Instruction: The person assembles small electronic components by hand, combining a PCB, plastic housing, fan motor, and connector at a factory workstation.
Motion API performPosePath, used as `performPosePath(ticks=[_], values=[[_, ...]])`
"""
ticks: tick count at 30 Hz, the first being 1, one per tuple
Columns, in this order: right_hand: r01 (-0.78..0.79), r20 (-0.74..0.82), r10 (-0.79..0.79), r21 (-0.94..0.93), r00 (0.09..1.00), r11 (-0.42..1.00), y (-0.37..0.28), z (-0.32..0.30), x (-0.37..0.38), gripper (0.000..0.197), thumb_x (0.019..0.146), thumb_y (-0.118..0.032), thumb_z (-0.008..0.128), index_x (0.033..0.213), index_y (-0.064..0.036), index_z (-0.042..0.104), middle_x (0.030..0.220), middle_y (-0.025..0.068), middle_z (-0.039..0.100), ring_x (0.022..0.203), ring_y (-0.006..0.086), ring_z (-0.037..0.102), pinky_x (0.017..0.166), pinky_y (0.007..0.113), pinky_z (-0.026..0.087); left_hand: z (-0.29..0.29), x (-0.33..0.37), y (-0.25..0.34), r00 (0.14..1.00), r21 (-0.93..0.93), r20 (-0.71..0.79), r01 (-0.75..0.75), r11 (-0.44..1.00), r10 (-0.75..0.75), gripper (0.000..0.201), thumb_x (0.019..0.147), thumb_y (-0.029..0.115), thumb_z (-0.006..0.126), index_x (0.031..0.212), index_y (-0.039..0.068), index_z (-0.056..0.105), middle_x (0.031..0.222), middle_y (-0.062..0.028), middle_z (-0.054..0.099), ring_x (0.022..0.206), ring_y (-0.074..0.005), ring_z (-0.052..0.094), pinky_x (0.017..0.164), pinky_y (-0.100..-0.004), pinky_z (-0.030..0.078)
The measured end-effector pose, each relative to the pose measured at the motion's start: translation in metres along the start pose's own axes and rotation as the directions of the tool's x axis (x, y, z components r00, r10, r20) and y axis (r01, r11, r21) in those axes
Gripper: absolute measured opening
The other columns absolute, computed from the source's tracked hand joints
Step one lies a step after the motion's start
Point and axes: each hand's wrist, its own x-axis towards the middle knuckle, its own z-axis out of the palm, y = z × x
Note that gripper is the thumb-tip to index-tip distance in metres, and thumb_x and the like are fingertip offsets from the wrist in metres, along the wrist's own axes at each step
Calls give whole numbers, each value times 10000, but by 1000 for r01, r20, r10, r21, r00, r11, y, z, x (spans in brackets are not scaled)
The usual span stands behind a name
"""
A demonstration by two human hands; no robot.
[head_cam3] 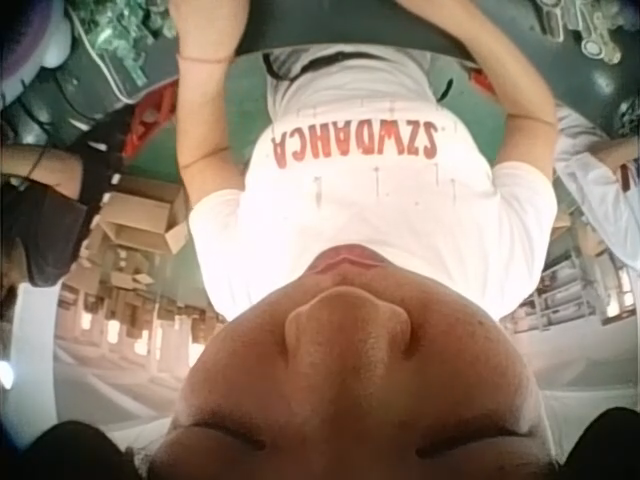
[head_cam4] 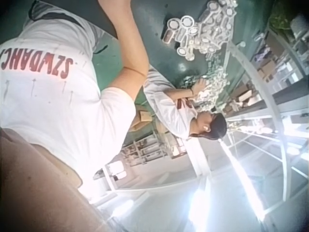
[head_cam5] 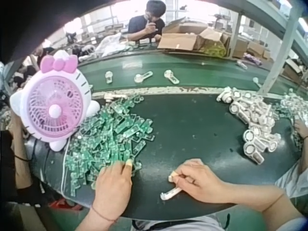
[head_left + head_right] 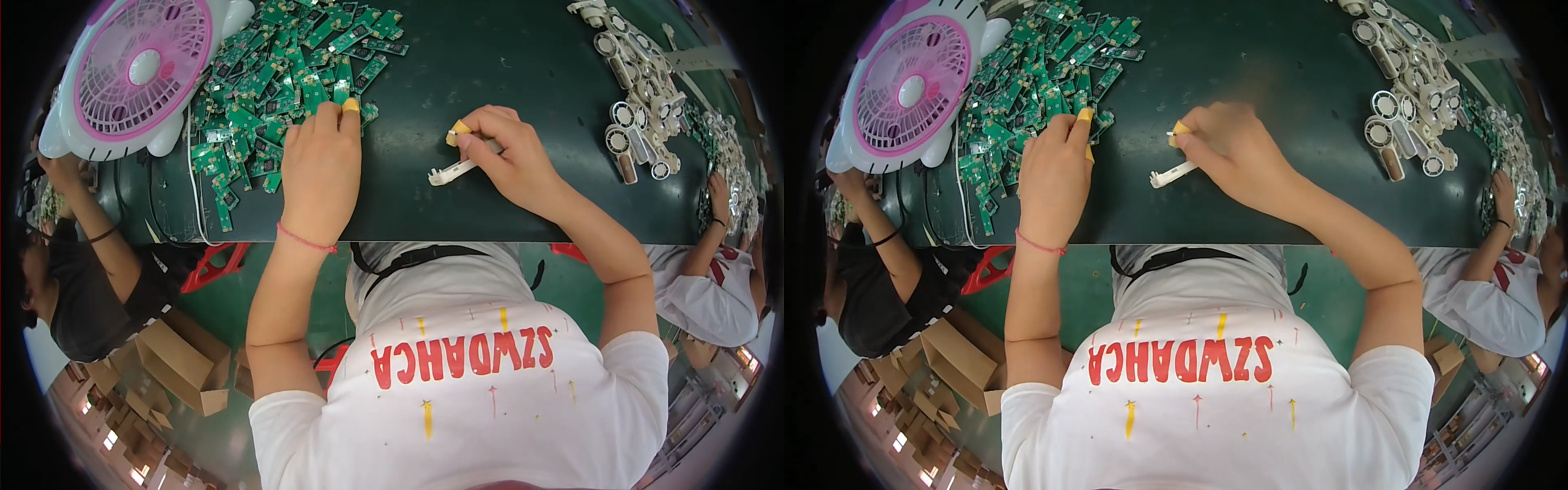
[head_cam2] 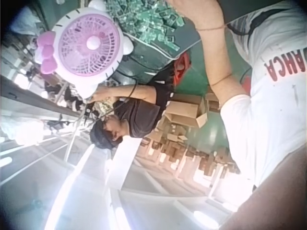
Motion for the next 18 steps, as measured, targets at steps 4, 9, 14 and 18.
performPosePath(ticks=[4,9,14,18], values=[[-228,66,218,259,974,939,-14,-2,3,137,895,-141,506,864,-24,570,680,5,544,629,70,489,673,232,377,10,0,-3,998,52,-53,15,999,-12,161,791,87,544,947,59,574,868,-50,518,771,-194,534,683,-322,396],[-322,108,308,469,945,823,-15,-1,3,149,911,-143,487,851,-24,553,652,-8,513,626,43,472,567,197,359,10,5,-3,966,-189,-256,-23,982,-27,278,775,16,567,1050,54,589,895,-74,506,788,-184,560,674,-289,428],[-344,161,322,658,933,670,-40,-4,5,149,917,-125,466,835,-21,534,659,-1,509,628,39,470,569,194,371,-14,7,39,968,-931,-76,18,365,-240,250,831,-48,497,1055,22,582,970,-107,507,701,-164,613,590,-261,482],[-39,-158,60,132,986,990,-45,-9,11,60,790,-53,574,744,-34,541,604,10,515,612,105,473,625,255,379,-20,8,55,965,-941,-20,70,332,-261,248,834,-34,506,1055,39,590,903,-99,596,672,-162,626,560,-257,489]])
